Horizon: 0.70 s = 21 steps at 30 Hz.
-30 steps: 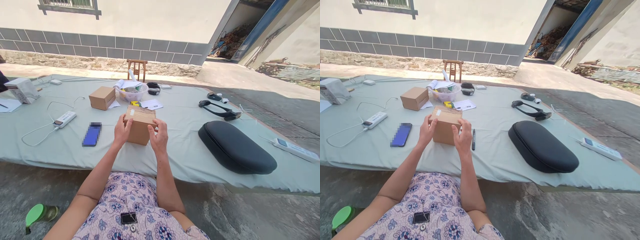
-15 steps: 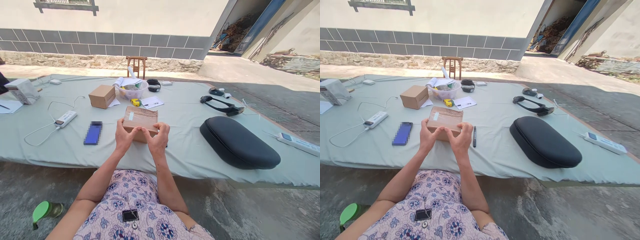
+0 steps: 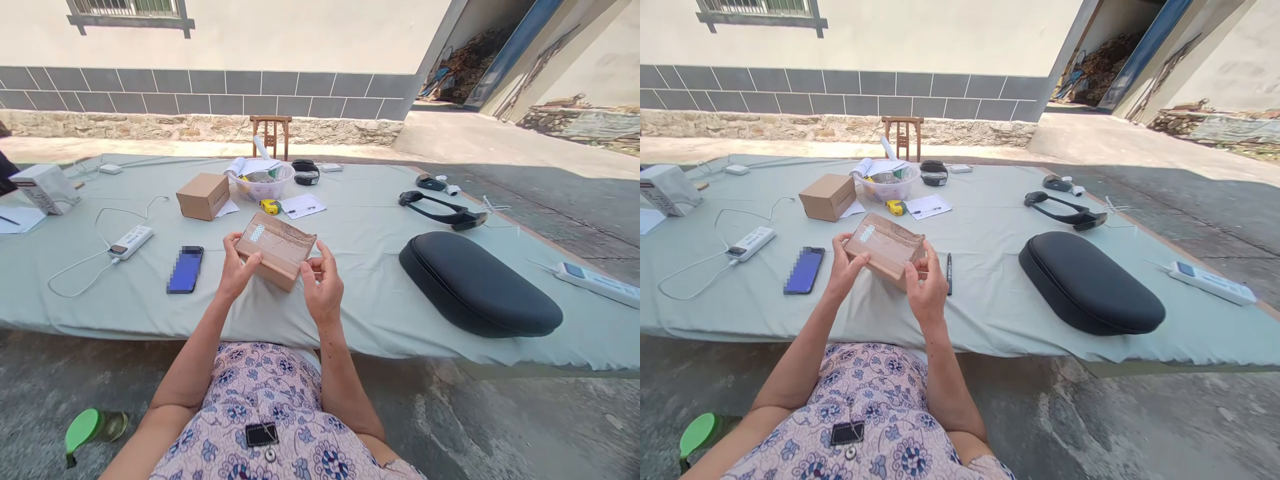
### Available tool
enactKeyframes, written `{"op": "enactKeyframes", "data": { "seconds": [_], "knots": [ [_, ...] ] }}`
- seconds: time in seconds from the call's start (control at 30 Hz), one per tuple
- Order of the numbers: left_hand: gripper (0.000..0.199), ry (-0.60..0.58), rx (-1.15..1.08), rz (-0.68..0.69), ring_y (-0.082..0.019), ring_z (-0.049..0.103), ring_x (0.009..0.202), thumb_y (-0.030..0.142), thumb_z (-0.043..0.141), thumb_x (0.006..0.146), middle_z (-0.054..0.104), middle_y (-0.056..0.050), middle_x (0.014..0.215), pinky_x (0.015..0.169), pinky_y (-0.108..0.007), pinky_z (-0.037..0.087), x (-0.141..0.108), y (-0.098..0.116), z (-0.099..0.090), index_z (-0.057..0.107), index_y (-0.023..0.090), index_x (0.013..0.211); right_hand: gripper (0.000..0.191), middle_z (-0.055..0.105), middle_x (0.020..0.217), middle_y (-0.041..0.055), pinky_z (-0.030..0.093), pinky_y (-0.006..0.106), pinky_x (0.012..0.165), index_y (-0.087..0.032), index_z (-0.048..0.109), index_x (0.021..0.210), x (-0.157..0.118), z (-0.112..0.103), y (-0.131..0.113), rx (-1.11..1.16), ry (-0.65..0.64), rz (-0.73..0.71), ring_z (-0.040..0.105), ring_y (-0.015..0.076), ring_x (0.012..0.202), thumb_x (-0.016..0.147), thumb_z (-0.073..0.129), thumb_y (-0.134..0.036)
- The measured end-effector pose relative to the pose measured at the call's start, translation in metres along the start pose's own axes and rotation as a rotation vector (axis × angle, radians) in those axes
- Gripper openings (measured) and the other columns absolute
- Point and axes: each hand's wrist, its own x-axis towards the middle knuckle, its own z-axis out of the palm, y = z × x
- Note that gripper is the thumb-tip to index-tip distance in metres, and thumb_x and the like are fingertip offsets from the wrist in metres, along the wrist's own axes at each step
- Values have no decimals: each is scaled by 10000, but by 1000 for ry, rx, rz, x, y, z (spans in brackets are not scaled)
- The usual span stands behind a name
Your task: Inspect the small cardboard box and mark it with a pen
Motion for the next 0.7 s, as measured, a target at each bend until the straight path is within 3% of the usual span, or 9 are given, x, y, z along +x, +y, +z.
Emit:
{"op": "enactKeyframes", "data": {
  "seconds": [0.2,0.3,0.4,0.57,0.7],
  "knots": [
    [505,-134,71,69,-224,601,1005,392,601,754,597,-63,1173,866,-329,487,2,13,-24,439,252,1211,953,527,642,-83,498,284,612,-165,244,1577,-6,-9,-15,210,-183,228,540,140,602,805,701,-488],
    [525,-181,113,83,-236,608,1025,378,609,744,610,-66,1195,896,-340,489,1,20,-32,451,258,1230,834,517,597,-88,454,275,587,-172,477,1445,-6,-19,-20,130,-245,249,501,130,565,748,757,-536],
    [548,-188,128,49,-256,615,1076,388,603,786,612,-80,1235,937,-372,493,0,21,-30,450,262,1297,648,492,579,-87,415,263,593,-205,648,1245,-1,-26,-18,25,-216,209,467,119,562,725,774,-570],
    [639,-108,231,47,-307,462,1384,485,559,917,477,-130,1495,1120,-478,396,-7,23,-14,361,283,1490,551,475,579,-79,385,257,594,-209,703,1105,6,-29,-7,9,-120,220,456,123,581,753,719,-633],
    [606,-212,324,121,-325,383,1457,522,535,940,371,-127,1591,1098,-506,440,-22,38,-11,415,311,1494,550,454,556,-86,381,257,599,-204,713,1084,7,-30,-4,-7,-102,221,439,120,565,757,707,-647]
  ]
}}
